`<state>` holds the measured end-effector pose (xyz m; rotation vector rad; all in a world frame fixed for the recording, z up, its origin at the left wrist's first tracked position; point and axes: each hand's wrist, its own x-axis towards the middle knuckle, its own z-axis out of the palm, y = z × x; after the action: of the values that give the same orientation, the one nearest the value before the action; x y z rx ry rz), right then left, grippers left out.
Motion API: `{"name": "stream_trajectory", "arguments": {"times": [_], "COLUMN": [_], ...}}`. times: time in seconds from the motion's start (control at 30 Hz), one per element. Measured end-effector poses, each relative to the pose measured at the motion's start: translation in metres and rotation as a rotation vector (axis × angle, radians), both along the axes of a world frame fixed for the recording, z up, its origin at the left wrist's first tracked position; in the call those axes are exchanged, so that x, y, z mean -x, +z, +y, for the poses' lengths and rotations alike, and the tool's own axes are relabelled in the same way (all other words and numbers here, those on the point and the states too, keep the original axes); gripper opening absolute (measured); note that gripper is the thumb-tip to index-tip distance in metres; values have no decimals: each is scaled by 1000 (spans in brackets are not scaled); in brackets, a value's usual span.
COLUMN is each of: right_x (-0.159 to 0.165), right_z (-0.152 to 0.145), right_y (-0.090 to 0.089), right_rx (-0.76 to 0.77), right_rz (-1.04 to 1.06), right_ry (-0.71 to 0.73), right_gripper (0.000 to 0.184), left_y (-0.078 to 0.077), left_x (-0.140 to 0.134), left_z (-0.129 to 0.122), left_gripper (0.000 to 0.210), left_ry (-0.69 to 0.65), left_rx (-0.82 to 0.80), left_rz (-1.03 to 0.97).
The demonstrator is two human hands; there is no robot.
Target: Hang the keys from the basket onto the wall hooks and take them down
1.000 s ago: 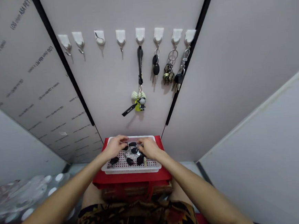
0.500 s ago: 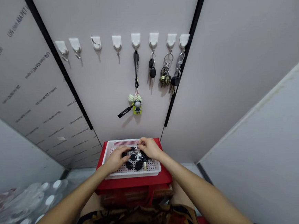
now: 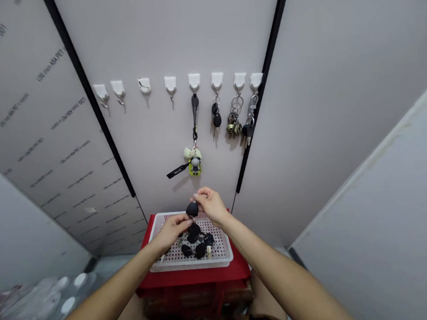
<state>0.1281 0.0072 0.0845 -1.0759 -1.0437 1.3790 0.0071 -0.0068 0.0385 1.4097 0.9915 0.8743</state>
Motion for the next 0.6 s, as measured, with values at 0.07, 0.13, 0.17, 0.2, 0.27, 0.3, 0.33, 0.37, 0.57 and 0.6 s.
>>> {"name": "stream_trajectory", "arguments": {"times": [0.07, 0.13, 0.17, 0.2, 0.27, 0.3, 0.33, 0.37, 0.57, 0.6], "right_x": [-1, -2, -3, -3, -2, 0, 2, 6, 28, 31], "right_z": [2, 3, 3, 3, 4, 4, 6, 7, 28, 34], "right_y": [0, 1, 2, 3, 7, 10, 14, 19, 79, 93], "right_rx": [-16, -40, -56, -80, -169, -237, -312, -384, -540, -543], "right_rz": [44, 48, 17, -43, -225, -321, -405, -472, -511, -484], "right_ry": [-16, -22, -13, 3, 62, 107, 151, 185, 49, 0], "right_gripper": [24, 22, 20, 18, 16, 16, 15, 14, 15, 14], "left_y": [7, 16, 22, 29, 45, 54, 64, 74, 141, 153], "left_x": [5, 11, 15, 19, 26, 29, 31, 33, 34, 32], "left_z": [3, 8, 11, 14, 19, 21, 23, 25, 50, 55], "left_gripper": [15, 15, 15, 16, 16, 16, 15, 15, 11, 10], "left_ry": [59, 111, 118, 116, 93, 85, 81, 83, 196, 246], "left_rx": [6, -24, -50, -85, -176, -232, -290, -345, -502, -521], "left_rz": [-3, 22, 44, 67, 126, 157, 187, 211, 145, 110]}}
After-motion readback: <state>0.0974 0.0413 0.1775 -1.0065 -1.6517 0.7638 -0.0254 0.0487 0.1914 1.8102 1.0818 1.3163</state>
